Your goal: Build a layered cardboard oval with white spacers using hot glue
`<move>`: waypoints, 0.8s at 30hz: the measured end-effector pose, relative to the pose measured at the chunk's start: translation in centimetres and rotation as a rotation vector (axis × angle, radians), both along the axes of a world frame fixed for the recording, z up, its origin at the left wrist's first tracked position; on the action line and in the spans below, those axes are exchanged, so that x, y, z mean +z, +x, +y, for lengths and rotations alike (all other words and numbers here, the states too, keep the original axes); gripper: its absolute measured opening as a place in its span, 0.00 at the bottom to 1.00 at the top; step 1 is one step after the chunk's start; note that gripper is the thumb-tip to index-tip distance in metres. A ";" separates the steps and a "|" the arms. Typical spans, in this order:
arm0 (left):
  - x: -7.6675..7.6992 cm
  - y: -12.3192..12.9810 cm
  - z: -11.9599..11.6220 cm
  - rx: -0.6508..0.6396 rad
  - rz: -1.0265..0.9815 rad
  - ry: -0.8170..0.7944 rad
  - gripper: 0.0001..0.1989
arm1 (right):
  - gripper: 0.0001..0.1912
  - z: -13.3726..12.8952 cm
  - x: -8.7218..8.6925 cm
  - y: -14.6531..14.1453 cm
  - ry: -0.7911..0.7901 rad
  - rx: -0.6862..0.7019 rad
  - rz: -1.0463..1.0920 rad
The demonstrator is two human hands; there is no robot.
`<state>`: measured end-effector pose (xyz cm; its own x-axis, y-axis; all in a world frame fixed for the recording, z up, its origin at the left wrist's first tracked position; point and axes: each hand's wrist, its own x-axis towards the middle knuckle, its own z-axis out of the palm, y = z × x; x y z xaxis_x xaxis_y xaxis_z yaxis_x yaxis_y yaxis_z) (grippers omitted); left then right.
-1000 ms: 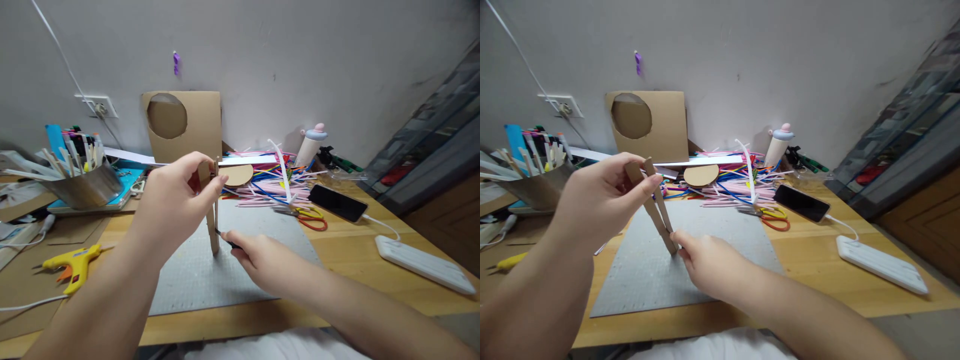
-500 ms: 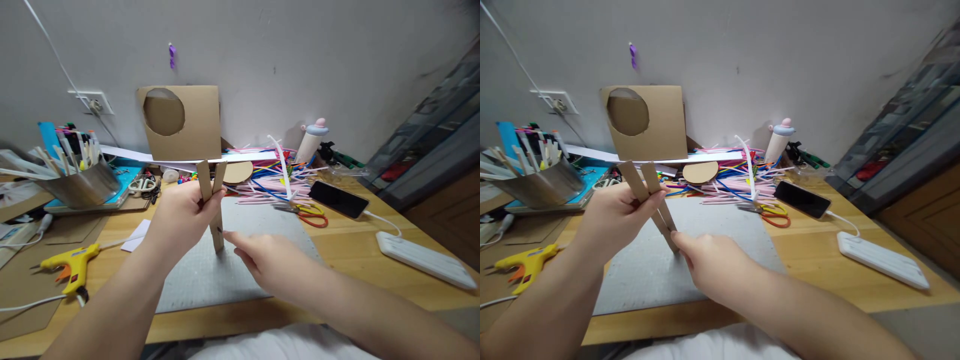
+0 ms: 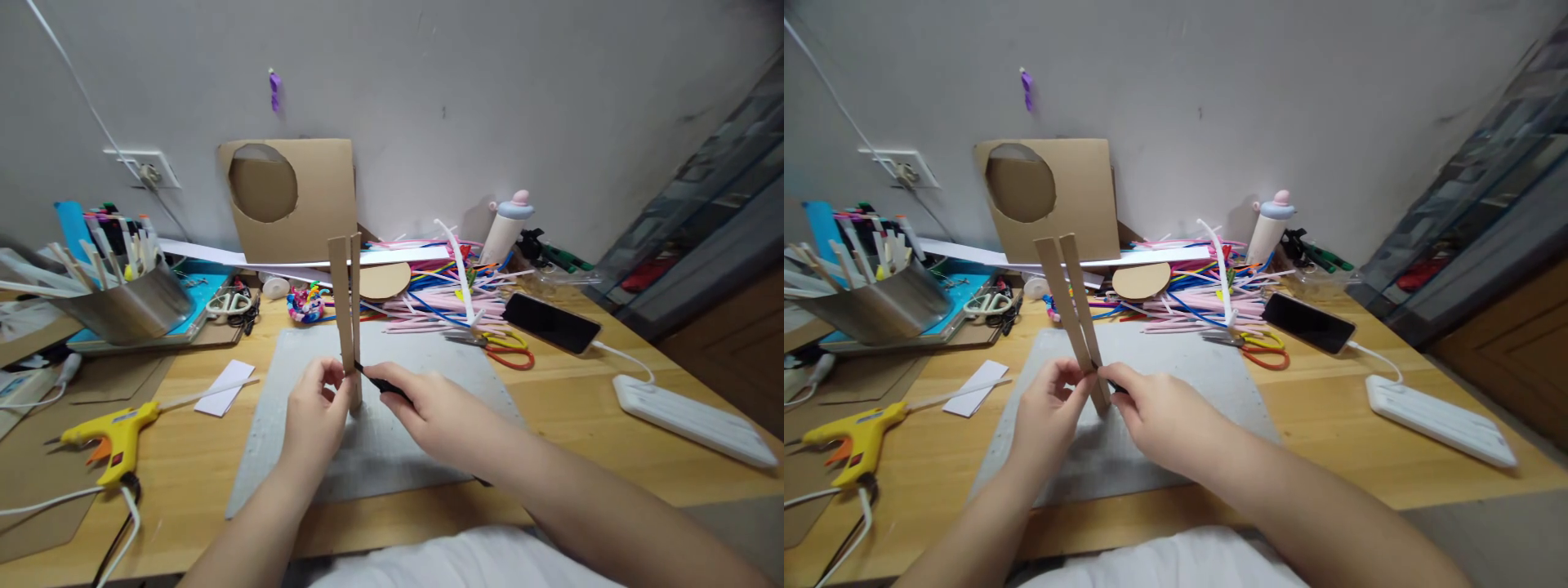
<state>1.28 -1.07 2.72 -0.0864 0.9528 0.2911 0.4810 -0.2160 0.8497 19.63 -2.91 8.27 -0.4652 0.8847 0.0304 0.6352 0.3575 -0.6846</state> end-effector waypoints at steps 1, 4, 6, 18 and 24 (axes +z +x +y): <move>-0.4 0.0 0.0 -0.021 0.006 -0.014 0.07 | 0.19 0.0 0.0 0.0 0.003 0.005 0.000; -0.8 -0.1 0.3 -0.074 0.029 -0.035 0.07 | 0.21 0.0 0.1 0.0 0.044 0.011 -0.009; -0.8 -0.3 0.4 -0.093 0.047 -0.031 0.06 | 0.21 -0.1 0.3 0.1 0.094 0.007 -0.045; -0.8 -0.4 0.3 -0.070 0.061 -0.015 0.06 | 0.20 0.5 0.4 0.9 0.142 0.048 -0.138; -0.4 -0.3 0.2 -0.049 0.047 -0.044 0.06 | 0.20 0.6 0.6 1.2 0.128 0.050 -0.123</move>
<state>0.93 -0.84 2.32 -0.0262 0.9675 0.2517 0.5106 -0.2035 0.8354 20.81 -2.30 8.89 -0.5160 0.8527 0.0811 0.6905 0.4701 -0.5497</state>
